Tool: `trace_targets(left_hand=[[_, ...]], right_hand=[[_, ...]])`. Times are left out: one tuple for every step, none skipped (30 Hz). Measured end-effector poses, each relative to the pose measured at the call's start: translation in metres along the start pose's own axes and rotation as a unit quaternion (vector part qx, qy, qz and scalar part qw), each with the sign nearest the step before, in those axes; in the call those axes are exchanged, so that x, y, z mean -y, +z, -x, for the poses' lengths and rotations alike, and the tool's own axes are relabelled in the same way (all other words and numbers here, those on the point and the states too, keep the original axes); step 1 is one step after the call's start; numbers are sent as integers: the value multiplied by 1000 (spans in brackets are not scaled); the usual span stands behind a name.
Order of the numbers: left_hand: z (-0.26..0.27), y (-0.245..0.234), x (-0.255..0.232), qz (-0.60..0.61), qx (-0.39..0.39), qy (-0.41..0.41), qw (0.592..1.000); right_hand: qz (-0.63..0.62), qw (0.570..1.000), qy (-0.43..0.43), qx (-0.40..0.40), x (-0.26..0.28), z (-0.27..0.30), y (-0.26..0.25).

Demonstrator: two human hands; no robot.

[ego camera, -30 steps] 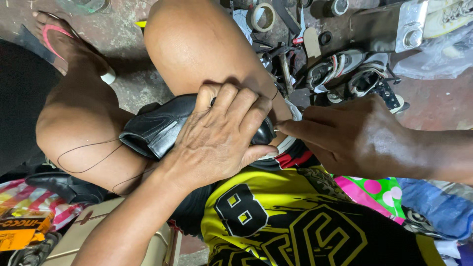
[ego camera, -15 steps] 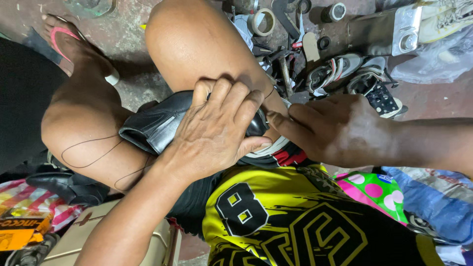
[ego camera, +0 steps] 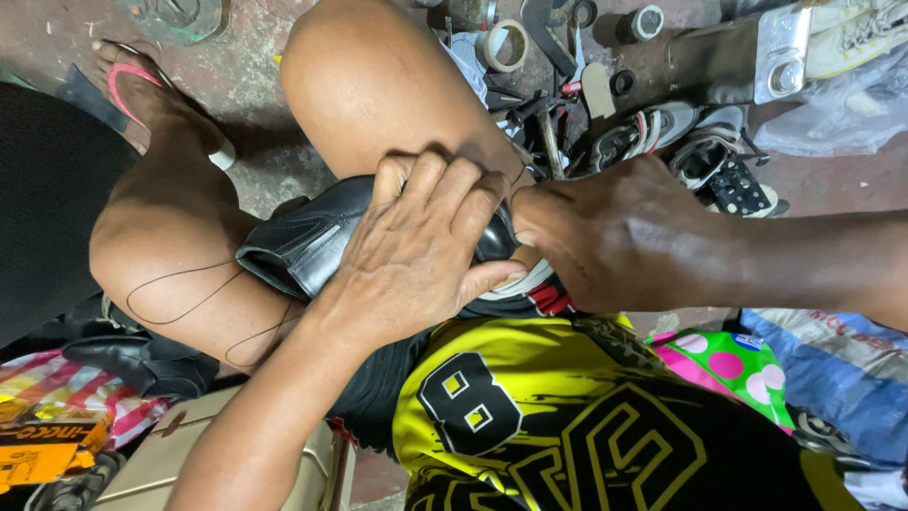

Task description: The person sits cross-legged on the floor and sews a black leather shoe using a needle and thread. They repeatedly push the needle through the shoe's upper and pull the thread tight to secure the stitches.

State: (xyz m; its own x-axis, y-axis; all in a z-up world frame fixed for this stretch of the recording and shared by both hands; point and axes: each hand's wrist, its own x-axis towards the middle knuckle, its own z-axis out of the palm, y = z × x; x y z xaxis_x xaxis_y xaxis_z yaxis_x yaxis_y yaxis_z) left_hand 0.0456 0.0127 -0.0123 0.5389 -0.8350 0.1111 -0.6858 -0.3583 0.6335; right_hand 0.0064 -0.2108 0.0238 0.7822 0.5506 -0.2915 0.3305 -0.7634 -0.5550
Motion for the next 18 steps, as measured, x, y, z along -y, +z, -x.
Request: trace_targets(left_hand=[[1,-1,0,3,3,-1,1000],[3,-2,-1,6,-34,-3,999],[8,-1,-4,8,-70,-4,997],[15,3,-6,12,-106,-9,994],[26,3,0,16,-129,-37,991],[44,2,7,26,-142,-65,987],[66,8,-2,6,-245,-171,954],[83,18,-11,59,-315,-286,903],[99,26,-20,124,-392,-383,827],[109,36,-16,180,-388,-419,801],[118,43,-12,234,-384,-454,770],[126,45,-10,208,-336,-435,809],[131,46,-11,182,-286,-414,845],[134,48,-14,292,-277,-422,813],[133,50,-13,399,-267,-421,770],[130,46,-8,502,-246,-404,724],[129,38,-4,550,-240,-345,722],[128,24,2,595,-223,-282,719]], right_hand=[[-21,1000,1,-4,3,2,-4],[-37,999,-3,-9,4,3,-9],[-53,998,-7,-14,5,5,-13],[-60,998,-17,-16,6,7,-16],[-67,997,-28,-19,5,10,-18],[-83,996,-29,-20,5,15,-17],[-128,991,-29,12,-1,17,-17],[-171,984,-22,39,-11,19,-18],[-215,974,-17,65,-16,25,-18],[-222,971,13,90,-21,30,-18],[-228,966,42,114,-24,35,-18],[-237,958,64,149,-28,36,-20],[-229,960,93,134,-28,38,-20],[-224,960,114,125,-26,40,-17],[-218,960,135,116,-27,40,-15],[-209,966,122,89,-26,40,-12],[-201,972,109,61,-27,39,-11],[-195,975,103,29,-25,41,-9]])
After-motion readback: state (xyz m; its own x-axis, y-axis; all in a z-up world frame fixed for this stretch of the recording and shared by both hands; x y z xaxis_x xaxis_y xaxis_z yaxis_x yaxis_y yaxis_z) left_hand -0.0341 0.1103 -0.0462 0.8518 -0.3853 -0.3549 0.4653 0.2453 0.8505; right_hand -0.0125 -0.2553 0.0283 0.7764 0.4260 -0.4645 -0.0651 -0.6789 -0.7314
